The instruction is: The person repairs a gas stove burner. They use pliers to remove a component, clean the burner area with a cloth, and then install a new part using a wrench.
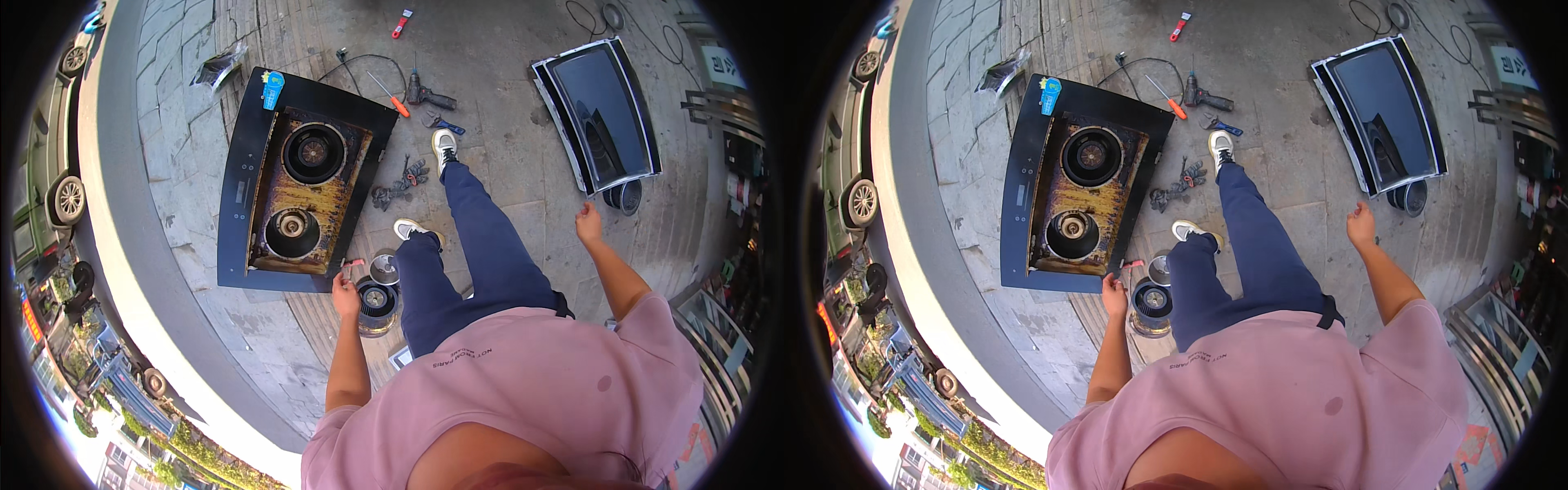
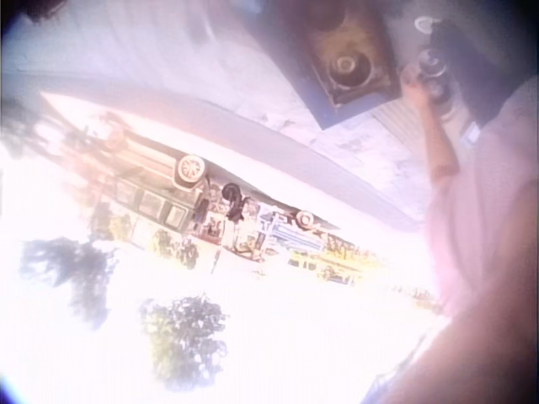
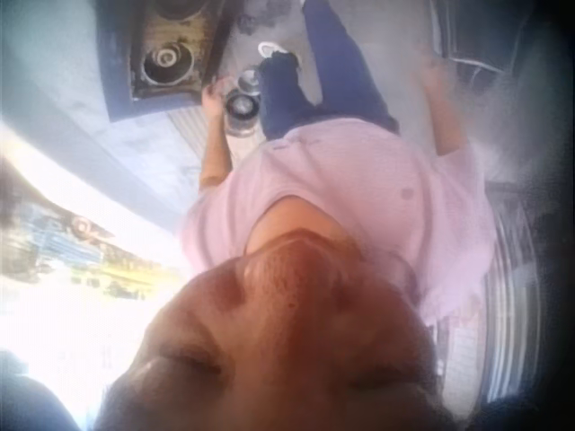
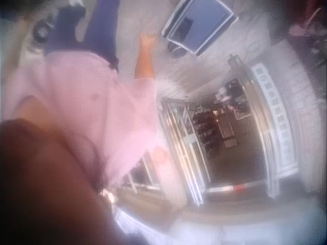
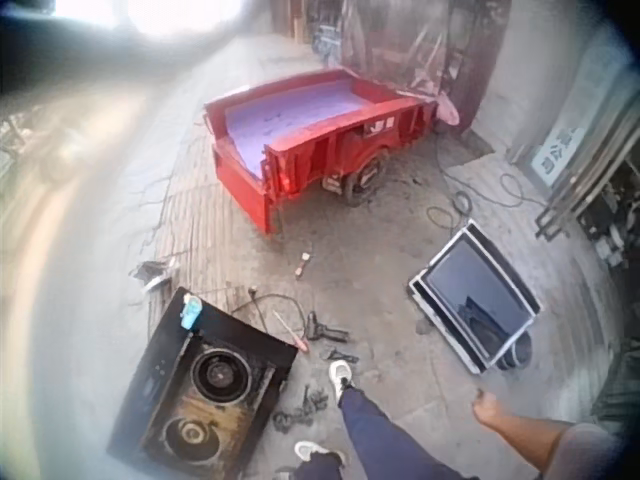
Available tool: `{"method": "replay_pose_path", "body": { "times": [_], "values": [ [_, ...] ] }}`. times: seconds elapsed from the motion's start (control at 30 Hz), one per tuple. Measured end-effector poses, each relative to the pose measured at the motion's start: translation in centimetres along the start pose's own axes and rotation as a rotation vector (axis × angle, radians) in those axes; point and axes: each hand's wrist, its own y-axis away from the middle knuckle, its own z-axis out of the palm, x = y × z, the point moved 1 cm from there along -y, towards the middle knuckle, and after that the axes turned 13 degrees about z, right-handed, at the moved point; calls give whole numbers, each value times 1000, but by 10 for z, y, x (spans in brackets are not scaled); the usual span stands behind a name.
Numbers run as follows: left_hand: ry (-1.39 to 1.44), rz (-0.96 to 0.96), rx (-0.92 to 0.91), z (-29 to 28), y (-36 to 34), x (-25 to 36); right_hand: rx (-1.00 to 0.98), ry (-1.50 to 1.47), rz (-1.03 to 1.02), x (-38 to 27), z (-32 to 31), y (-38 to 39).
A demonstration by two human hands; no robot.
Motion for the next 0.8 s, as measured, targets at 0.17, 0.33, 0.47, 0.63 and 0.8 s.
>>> {"method": "replay_pose_path", "body": {
  "times": [0.17,0.33,0.47,0.63,0.8],
  "values": [
    [-273,58,-202,2,3,31,95,-81,459,219,-11,55],
    [-317,175,-373,96,-23,122,-17,-545,235,189,54,61],
    [-422,293,-453,267,-94,179,-315,-764,131,157,153,42],
    [-497,366,-479,454,-179,204,-467,-988,182,183,234,37],
    [-598,384,-492,565,-264,217,-553,-1141,356,199,255,3]
  ]
}}
